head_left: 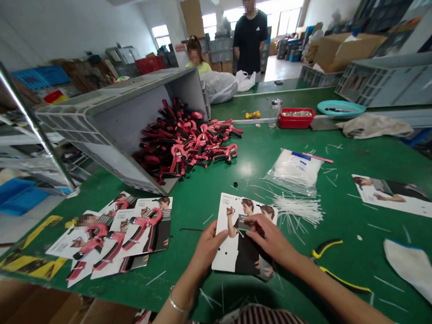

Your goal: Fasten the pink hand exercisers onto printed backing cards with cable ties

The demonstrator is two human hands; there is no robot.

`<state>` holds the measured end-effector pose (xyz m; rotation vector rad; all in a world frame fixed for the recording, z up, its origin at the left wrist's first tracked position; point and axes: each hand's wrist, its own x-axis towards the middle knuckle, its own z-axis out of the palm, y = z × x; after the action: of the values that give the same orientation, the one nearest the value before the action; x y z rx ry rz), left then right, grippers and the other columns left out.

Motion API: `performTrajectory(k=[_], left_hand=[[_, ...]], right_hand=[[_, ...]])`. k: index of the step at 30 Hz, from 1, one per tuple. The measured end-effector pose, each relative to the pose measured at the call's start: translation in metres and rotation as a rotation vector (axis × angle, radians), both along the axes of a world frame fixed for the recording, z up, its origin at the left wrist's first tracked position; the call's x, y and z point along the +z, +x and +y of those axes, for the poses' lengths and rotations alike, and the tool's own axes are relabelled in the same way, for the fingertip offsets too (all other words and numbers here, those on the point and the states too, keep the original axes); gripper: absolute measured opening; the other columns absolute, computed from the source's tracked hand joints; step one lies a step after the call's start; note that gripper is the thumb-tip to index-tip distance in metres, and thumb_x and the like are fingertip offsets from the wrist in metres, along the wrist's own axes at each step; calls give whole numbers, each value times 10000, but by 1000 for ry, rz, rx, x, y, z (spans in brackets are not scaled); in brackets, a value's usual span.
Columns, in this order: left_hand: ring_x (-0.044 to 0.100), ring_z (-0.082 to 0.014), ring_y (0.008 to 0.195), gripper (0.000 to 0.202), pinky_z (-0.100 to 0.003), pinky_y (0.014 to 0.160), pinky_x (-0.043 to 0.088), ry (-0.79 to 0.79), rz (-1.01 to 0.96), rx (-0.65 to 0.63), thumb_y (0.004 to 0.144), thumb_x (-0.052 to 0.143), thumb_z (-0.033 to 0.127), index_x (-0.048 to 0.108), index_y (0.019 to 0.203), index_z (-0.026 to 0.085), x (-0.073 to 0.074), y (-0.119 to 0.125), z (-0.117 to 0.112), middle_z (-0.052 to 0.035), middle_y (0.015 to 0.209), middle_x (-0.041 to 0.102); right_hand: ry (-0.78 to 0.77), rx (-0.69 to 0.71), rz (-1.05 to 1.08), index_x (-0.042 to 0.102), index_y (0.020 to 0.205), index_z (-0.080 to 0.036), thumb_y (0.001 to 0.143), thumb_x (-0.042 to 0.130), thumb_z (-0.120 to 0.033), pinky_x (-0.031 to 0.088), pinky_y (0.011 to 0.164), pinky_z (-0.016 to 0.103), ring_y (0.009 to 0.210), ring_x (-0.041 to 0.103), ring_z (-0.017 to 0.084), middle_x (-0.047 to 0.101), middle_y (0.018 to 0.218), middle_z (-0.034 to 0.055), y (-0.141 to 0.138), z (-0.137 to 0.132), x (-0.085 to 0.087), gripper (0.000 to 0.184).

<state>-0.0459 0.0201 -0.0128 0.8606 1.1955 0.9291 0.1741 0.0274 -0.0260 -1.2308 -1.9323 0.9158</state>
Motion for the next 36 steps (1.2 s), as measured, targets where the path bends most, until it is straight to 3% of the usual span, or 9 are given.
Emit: performTrajectory(k=[4, 9, 13, 18, 22, 27, 29, 32, 36], left_hand=[[643, -166, 700, 564, -246, 644, 480, 15, 33, 31, 732, 719, 354, 596, 1237, 134, -4, 4, 4, -59, 948, 732], [629, -167, 725, 495, -248, 661, 473, 52, 78, -20, 809, 663, 464, 628, 1169, 126, -1, 1, 2, -65, 933, 723], [615, -181, 758, 523, -271, 707, 471, 144, 204, -16, 931, 419, 569, 691, 987, 126, 8, -5, 4, -81, 877, 718], [588, -189, 774, 439, -281, 731, 459, 272, 436, 81, 921, 447, 523, 668, 867, 147, -2, -21, 9, -56, 823, 678], [591, -176, 828, 421, -262, 754, 460, 208, 355, 79, 908, 489, 521, 671, 963, 145, -16, -33, -2, -58, 918, 684], [370, -50, 438, 503, -161, 416, 277, -72, 63, 42, 812, 624, 584, 643, 1080, 159, -22, -37, -22, 42, 635, 559], [300, -31, 394, 520, -155, 381, 207, -142, -2, -1, 782, 675, 551, 640, 1122, 159, -22, -36, -23, 54, 607, 542], [473, -67, 488, 450, -173, 474, 373, -86, 43, -24, 732, 743, 402, 676, 1100, 153, -21, -31, -17, 10, 697, 643], [643, -200, 833, 351, -289, 769, 505, 113, 243, -41, 643, 757, 232, 737, 982, 141, -16, -25, -5, -55, 915, 736]], right_hand=[[-48, 96, -4, 503, 1260, -240, 879, 621, -201, 512, 824, 376, 855, 598, 189, 600, 1101, 69, -4, 1, -4, 401], [101, 35, -26, 624, 988, -222, 953, 534, -238, 463, 893, 399, 965, 584, 223, 626, 976, 59, -17, 7, -10, 97], [38, -21, 84, 636, 935, -222, 963, 539, -294, 469, 829, 338, 883, 609, 192, 653, 926, 33, -24, 15, -13, 124], [37, -75, 55, 609, 928, -217, 982, 501, -313, 449, 820, 333, 876, 593, 198, 638, 913, 36, -33, 14, -20, 154], [104, -22, -3, 592, 951, -223, 998, 459, -298, 434, 852, 342, 905, 584, 206, 618, 937, 46, -38, 13, -24, 160], [39, -4, 27, 606, 959, -221, 990, 483, -305, 439, 850, 346, 903, 600, 202, 641, 953, 44, -35, 14, -24, 153], [-1, 24, 77, 633, 984, -226, 981, 505, -297, 441, 870, 346, 925, 608, 198, 658, 976, 40, -33, 15, -23, 146], [-43, 76, 159, 674, 1013, -242, 973, 518, -275, 442, 892, 344, 970, 615, 197, 674, 1011, 38, -29, 15, -18, 165], [-69, 91, 253, 695, 1016, -248, 961, 530, -263, 437, 915, 348, 994, 614, 197, 677, 1019, 39, -26, 14, -14, 175]])
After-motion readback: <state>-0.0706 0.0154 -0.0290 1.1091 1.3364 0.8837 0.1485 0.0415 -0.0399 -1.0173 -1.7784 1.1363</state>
